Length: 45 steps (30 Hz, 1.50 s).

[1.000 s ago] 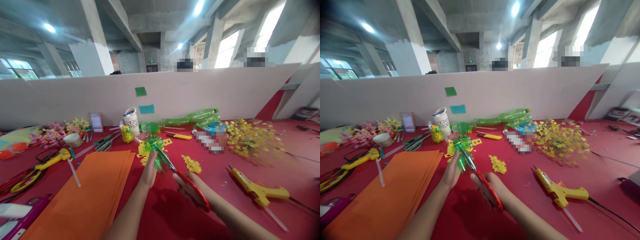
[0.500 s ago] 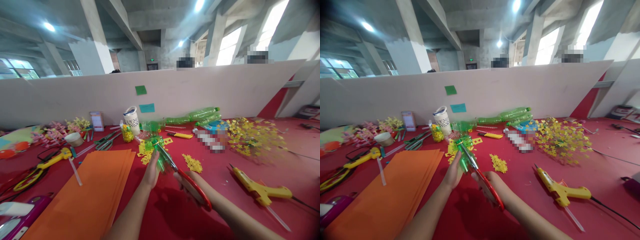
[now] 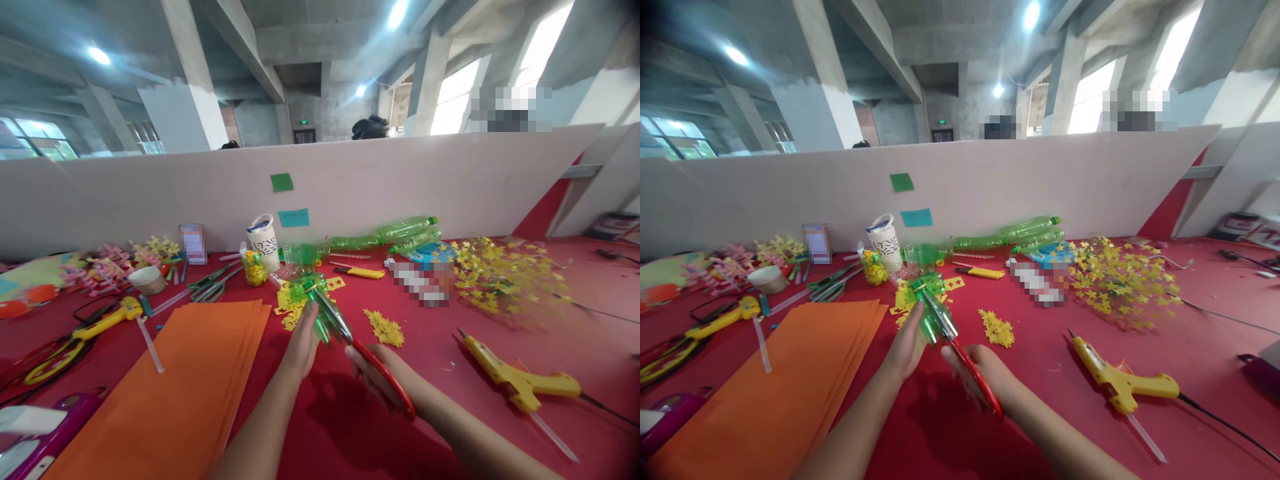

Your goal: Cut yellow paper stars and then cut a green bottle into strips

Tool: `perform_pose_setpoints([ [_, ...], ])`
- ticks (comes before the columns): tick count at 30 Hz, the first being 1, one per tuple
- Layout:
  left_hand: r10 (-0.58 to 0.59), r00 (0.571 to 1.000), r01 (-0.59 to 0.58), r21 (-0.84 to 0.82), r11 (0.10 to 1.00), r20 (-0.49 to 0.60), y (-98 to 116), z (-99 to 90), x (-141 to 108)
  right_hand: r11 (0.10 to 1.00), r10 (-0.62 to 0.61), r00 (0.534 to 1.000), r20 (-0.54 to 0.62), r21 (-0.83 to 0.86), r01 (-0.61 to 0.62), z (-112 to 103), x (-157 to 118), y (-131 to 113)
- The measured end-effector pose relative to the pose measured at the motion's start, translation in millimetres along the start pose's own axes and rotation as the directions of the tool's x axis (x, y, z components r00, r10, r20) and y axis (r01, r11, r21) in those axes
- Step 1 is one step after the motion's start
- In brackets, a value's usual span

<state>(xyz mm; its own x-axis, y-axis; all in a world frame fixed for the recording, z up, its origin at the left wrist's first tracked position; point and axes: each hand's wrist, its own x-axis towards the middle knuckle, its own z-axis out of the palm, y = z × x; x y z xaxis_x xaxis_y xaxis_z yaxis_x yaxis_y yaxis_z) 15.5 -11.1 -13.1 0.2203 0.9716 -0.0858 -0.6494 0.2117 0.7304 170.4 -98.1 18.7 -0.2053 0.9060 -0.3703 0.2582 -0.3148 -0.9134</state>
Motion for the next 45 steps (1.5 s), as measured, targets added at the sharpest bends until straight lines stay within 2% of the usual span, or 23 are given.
perform_pose_setpoints([
  [4, 0.017, 0.999, -0.02, -0.076, 0.997, -0.041, 17.1, 2.2, 2.1, 0.983, -0.025, 0.999, 0.022, -0.181, 0.028, -2.4, -4.3, -4.4],
  [8, 0.04, 0.992, -0.062, -0.195, 0.979, -0.117, 34.0, -3.5, 3.4, 0.909, -0.149, 0.988, -0.028, -0.396, 0.126, -10.1, -8.0, -10.3],
  [11, 0.029, 0.981, -0.082, -0.273, 0.958, -0.192, 40.8, -8.7, 4.1, 0.885, -0.172, 0.985, -0.031, -0.444, 0.141, -18.5, -8.9, -11.6],
  [15, 0.026, 0.976, -0.096, -0.323, 0.942, -0.216, 42.8, -13.5, 5.9, 0.869, -0.144, 0.989, 0.022, -0.476, 0.137, -23.5, -9.3, -10.3],
  [19, -0.001, 0.978, -0.057, -0.271, 0.961, -0.208, 37.2, -14.2, 8.0, 0.879, -0.13, 0.991, 0.022, -0.46, 0.126, -20.1, -9.4, -8.9],
  [23, -0.033, 0.981, -0.01, -0.219, 0.976, -0.193, 31.3, -9.8, 7.7, 0.926, -0.101, 0.995, 0.024, -0.363, 0.102, -18.0, -5.5, -4.3],
  [26, -0.025, 0.987, -0.007, -0.2, 0.98, -0.158, 30.2, -7.3, 7.1, 0.96, -0.061, 0.998, 0.032, -0.271, 0.068, -18.0, -1.1, 0.4],
  [30, -0.035, 0.993, 0.015, -0.181, 0.983, -0.109, 29.4, -7.3, 7.6, 0.964, -0.077, 0.996, 0.035, -0.252, 0.083, -16.4, 0.5, 1.5],
  [34, -0.004, 0.998, -0.008, -0.168, 0.986, -0.069, 28.0, -6.4, 7.3, 0.962, -0.1, 0.995, 0.009, -0.256, 0.099, -11.9, -2.1, -3.0],
  [38, 0.024, 0.999, -0.029, -0.155, 0.987, -0.033, 29.9, -4.6, 6.8, 0.972, -0.113, 0.993, 0.037, -0.203, 0.118, -8.0, -1.6, -7.6],
  [45, 0.074, 0.995, -0.082, -0.14, 0.987, -0.06, 37.5, 4.6, 5.9, 0.972, -0.13, 0.991, 0.014, -0.197, 0.13, -8.4, -6.4, -10.3],
])
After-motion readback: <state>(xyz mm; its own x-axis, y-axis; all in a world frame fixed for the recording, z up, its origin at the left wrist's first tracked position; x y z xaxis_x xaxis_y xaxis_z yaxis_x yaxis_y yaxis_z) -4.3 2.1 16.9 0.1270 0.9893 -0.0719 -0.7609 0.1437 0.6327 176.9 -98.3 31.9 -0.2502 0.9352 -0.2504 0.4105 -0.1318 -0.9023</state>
